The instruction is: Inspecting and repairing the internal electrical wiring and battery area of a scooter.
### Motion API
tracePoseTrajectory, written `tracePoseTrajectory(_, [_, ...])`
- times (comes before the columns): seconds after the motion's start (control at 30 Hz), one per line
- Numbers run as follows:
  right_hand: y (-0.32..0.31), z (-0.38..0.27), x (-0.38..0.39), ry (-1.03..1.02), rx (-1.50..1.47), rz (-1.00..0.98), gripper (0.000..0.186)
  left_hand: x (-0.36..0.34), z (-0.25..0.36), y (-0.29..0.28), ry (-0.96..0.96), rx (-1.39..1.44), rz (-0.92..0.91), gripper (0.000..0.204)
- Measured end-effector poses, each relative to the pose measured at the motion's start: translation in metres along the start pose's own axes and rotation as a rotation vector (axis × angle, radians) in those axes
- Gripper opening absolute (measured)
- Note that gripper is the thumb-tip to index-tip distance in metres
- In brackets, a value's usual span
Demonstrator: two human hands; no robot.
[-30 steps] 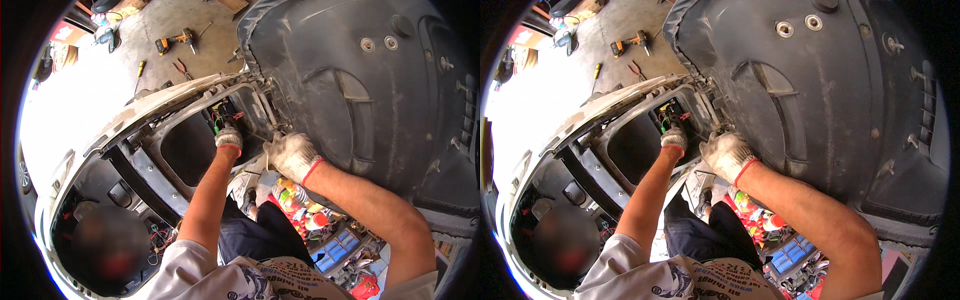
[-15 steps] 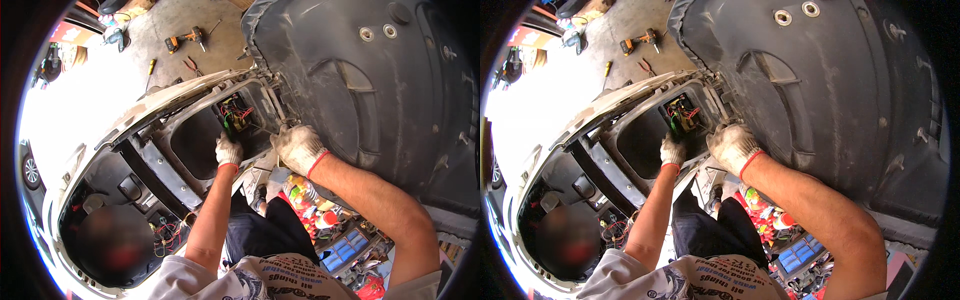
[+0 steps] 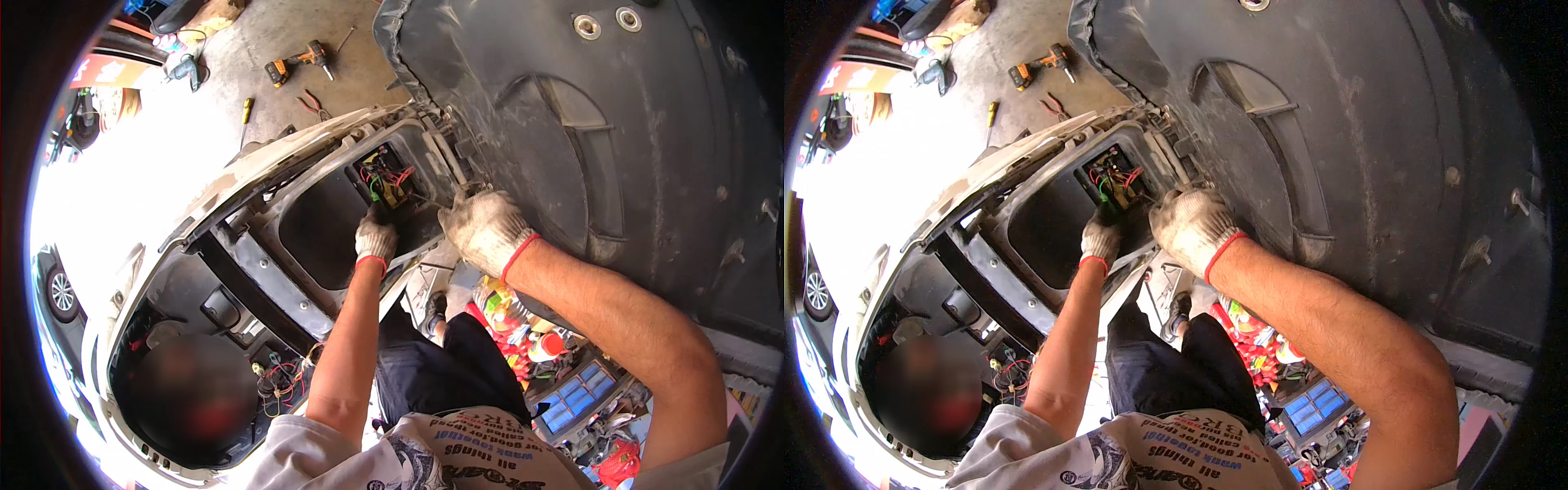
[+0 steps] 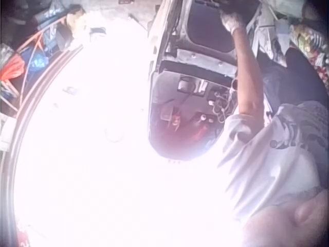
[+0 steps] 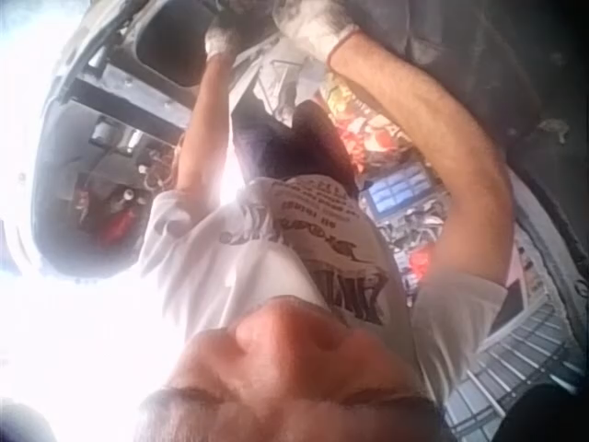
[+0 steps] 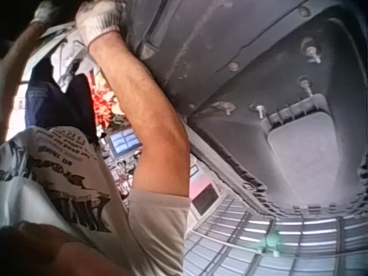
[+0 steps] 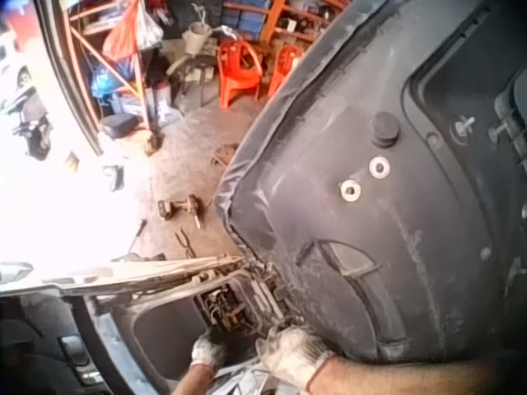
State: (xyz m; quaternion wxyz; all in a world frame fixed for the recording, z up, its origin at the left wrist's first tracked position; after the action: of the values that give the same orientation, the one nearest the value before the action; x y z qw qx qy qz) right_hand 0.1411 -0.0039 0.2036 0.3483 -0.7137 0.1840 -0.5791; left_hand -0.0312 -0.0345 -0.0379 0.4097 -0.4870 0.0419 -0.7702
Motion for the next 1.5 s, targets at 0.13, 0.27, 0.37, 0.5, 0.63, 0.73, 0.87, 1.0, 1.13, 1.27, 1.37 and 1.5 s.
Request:
tracePoseTrajectory(0.13, [-0.001,-0.001,-0.001,0.005,-0.008,-0.049,0.023,0.003,0.01,-0.005,0.028,0.151,0.028,0.045])
tracePoseTrajectory(0.27, [0.0,-0.001,0.0,0.004,0.0,-0.014,0.023,0.003,0.029,-0.019,0.018,0.021,0.05,0.04])
tracePoseTrajectory(0.37, [0.005,0.002,0.002,-0.018,-0.012,0.037,0.023,0.001,0.033,-0.02,-0.005,-0.012,0.088,0.039])
tracePoseTrajectory(0.5, [0.002,0.0,0.0,-0.046,-0.006,0.064,0.023,-0.003,0.025,-0.013,0.062,-0.061,0.032,0.039])
tracePoseTrajectory(0.63, [-0.001,-0.001,-0.002,0.004,0.015,-0.024,0.024,-0.001,0.045,-0.01,0.084,-0.247,-0.079,0.041])
tracePoseTrajectory(0.73, [-0.004,-0.003,-0.002,0.023,-0.003,-0.047,0.024,-0.003,0.048,-0.012,0.033,-0.332,-0.047,0.043])
tracePoseTrajectory(0.87, [-0.004,0.002,0.0,0.047,-0.013,-0.045,0.022,0.001,0.063,-0.018,0.031,-0.331,-0.076,0.043])
tracePoseTrajectory(1.0, [-0.004,-0.004,-0.003,0.017,0.019,-0.029,0.021,-0.009,0.051,-0.019,0.034,-0.35,-0.092,0.04])
tracePoseTrajectory(1.13, [0.001,0.0,-0.001,0.002,0.028,0.029,0.02,-0.014,0.07,-0.03,0.216,-0.532,-0.208,0.032])
tracePoseTrajectory(1.27, [-0.001,0.0,-0.003,-0.019,0.011,0.025,0.02,-0.023,0.058,-0.024,0.352,-0.706,-0.246,0.029])
tracePoseTrajectory(1.37, [0.003,0.005,-0.001,0.016,0.01,0.012,0.02,-0.021,0.072,-0.018,0.342,-0.863,-0.183,0.03])
tracePoseTrajectory(1.5, [-0.005,-0.006,-0.007,-0.026,0.002,0.02,0.019,-0.053,0.024,0.018,0.104,-1.255,0.101,0.036])
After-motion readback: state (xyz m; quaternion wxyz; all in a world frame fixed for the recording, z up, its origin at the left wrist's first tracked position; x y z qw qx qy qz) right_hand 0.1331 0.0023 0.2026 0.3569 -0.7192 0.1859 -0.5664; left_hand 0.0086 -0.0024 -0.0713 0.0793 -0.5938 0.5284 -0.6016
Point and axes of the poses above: each hand's wrist, its own x-axis away from the middle knuckle, its own y-axis out of the palm, z = x × y, the point moved 1 cm from there along -x, towards the middle knuckle, and after that the axes turned 8 degrees about -x, right-handed, at the moved point
